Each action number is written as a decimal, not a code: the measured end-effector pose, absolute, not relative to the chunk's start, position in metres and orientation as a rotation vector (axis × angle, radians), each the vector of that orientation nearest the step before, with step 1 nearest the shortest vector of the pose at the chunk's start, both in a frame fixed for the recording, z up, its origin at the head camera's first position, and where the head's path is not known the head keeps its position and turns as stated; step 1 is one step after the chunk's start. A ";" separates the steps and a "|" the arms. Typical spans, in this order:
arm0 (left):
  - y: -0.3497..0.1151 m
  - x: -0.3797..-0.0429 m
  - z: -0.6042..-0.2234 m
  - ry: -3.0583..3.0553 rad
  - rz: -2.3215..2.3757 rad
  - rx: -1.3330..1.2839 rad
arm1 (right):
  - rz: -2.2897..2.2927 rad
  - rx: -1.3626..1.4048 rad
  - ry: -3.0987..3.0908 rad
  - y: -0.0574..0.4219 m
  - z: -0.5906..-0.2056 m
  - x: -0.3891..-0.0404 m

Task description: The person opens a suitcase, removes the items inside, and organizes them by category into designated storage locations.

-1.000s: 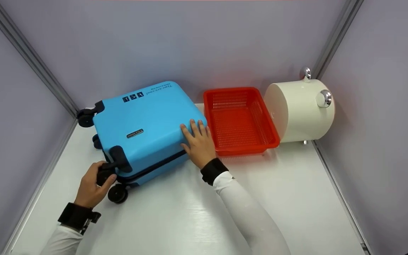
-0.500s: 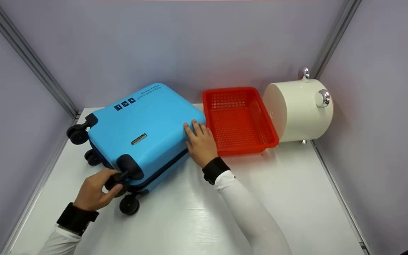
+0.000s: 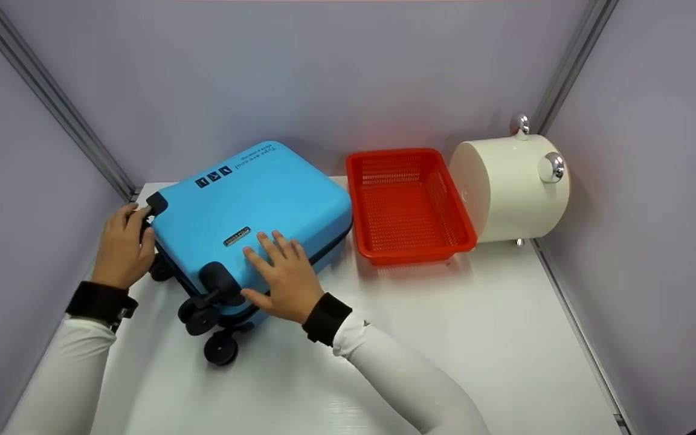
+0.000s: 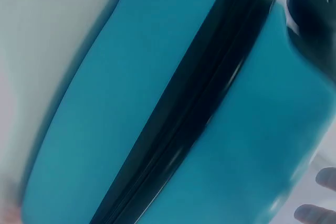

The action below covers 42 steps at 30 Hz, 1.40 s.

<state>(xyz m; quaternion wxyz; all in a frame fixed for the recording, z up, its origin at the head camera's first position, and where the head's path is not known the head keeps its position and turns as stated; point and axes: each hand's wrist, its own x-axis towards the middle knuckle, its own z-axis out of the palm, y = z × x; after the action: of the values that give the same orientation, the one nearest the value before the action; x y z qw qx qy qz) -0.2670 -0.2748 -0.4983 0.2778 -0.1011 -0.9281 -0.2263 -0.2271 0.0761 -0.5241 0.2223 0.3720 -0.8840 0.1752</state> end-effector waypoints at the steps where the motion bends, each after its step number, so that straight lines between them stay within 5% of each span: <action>1: -0.277 -0.272 -0.496 -2.527 -0.600 -0.251 | 0.454 1.045 -2.448 0.073 -0.524 -0.224; 24: -0.303 -0.279 -0.489 -2.838 -0.576 -0.206 | 0.255 0.926 -2.442 0.043 -0.533 -0.210; 42: -0.300 -0.249 -0.496 -2.616 -0.659 -0.274 | 0.511 1.092 -2.523 0.108 -0.521 -0.248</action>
<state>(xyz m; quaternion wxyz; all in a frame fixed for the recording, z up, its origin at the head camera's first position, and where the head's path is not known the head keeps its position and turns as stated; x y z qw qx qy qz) -0.2490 -0.2997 -0.4963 0.2133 -0.0987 -0.9425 -0.2375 -0.2481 0.1076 -0.5209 0.1716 0.3845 -0.8889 0.1802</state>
